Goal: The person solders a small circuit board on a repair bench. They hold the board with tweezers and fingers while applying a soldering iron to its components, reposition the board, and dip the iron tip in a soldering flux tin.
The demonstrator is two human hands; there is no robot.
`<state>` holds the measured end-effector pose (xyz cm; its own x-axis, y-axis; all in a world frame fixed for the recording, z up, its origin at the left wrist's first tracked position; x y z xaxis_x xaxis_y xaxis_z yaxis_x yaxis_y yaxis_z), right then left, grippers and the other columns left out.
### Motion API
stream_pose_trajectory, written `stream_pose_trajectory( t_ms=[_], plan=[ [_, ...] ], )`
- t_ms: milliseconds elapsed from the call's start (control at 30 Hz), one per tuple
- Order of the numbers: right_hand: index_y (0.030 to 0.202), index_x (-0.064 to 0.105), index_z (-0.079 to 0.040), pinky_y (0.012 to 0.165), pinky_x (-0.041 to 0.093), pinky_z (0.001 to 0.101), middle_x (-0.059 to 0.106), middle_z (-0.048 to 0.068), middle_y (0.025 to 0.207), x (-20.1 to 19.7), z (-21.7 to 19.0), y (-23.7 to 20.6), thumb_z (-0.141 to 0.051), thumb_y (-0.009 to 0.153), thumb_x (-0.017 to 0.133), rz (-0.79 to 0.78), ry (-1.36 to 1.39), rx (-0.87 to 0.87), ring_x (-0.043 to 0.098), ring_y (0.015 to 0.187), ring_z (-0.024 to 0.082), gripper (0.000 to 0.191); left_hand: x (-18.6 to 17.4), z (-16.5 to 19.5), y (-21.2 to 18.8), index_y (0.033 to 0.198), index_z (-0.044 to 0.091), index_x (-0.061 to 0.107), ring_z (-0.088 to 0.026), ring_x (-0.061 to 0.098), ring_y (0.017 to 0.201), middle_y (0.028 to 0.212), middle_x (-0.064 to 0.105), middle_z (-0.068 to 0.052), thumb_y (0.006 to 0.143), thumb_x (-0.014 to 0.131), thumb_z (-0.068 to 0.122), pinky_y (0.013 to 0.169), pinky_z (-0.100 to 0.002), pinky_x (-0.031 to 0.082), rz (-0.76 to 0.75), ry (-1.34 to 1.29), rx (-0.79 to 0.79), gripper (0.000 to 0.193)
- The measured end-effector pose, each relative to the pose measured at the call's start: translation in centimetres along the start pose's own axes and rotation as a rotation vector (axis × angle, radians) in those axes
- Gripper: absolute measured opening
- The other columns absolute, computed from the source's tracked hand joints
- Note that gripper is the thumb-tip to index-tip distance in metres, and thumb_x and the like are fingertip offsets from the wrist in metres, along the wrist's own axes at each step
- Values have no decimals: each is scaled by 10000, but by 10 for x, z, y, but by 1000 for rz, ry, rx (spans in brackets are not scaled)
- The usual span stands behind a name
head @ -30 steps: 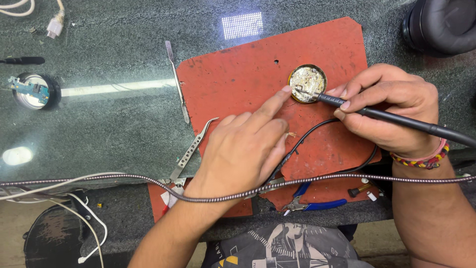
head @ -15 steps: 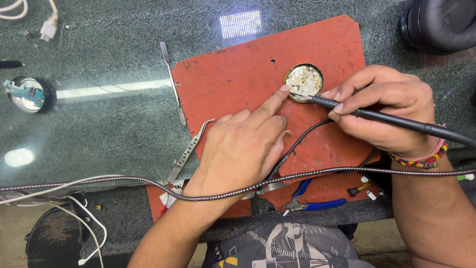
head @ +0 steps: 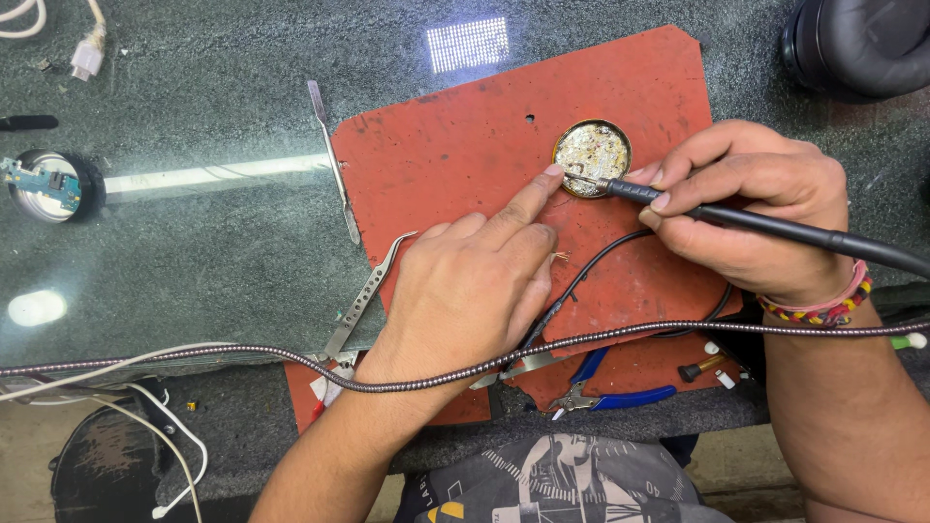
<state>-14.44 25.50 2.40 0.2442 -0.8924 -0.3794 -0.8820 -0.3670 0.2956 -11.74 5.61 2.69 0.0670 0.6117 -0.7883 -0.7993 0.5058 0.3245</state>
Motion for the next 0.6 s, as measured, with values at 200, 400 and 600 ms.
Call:
stream_pose_trajectory(
  t_ms=[200, 400, 600],
  plan=[
    [926, 711, 10, 945, 629, 317, 680, 114, 1033, 0, 0, 1, 77, 807, 756, -9, -11, -5, 748, 1030, 242, 144, 0, 0, 0, 962, 74, 699, -220, 654, 740, 1435, 638, -98, 864, 740, 166, 675, -377, 537, -10, -1, -7, 140],
    [926, 710, 9, 962, 639, 333, 677, 114, 1030, 0, 1, 2, 78, 803, 756, -16, -6, -4, 748, 1028, 245, 149, 1, 1, 1, 957, 76, 703, -218, 655, 735, 1428, 643, -98, 869, 737, 163, 669, -375, 538, -12, 8, -9, 128],
    [934, 712, 6, 968, 640, 335, 674, 108, 1029, -1, 1, 1, 77, 804, 759, -23, 7, -2, 748, 1031, 245, 155, 0, 1, 1, 958, 80, 700, -219, 660, 752, 1428, 644, -89, 880, 738, 160, 678, -374, 540, 0, 9, -8, 118]
  ],
)
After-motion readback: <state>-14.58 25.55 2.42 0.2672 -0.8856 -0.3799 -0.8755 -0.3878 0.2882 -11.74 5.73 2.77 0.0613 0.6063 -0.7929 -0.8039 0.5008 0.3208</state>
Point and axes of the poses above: each hand's wrist, its own y-axis towards the middle knuckle, its own x-axis out of the palm, z = x × y, the point moved 8 cm from there along y, towards the middle knuckle
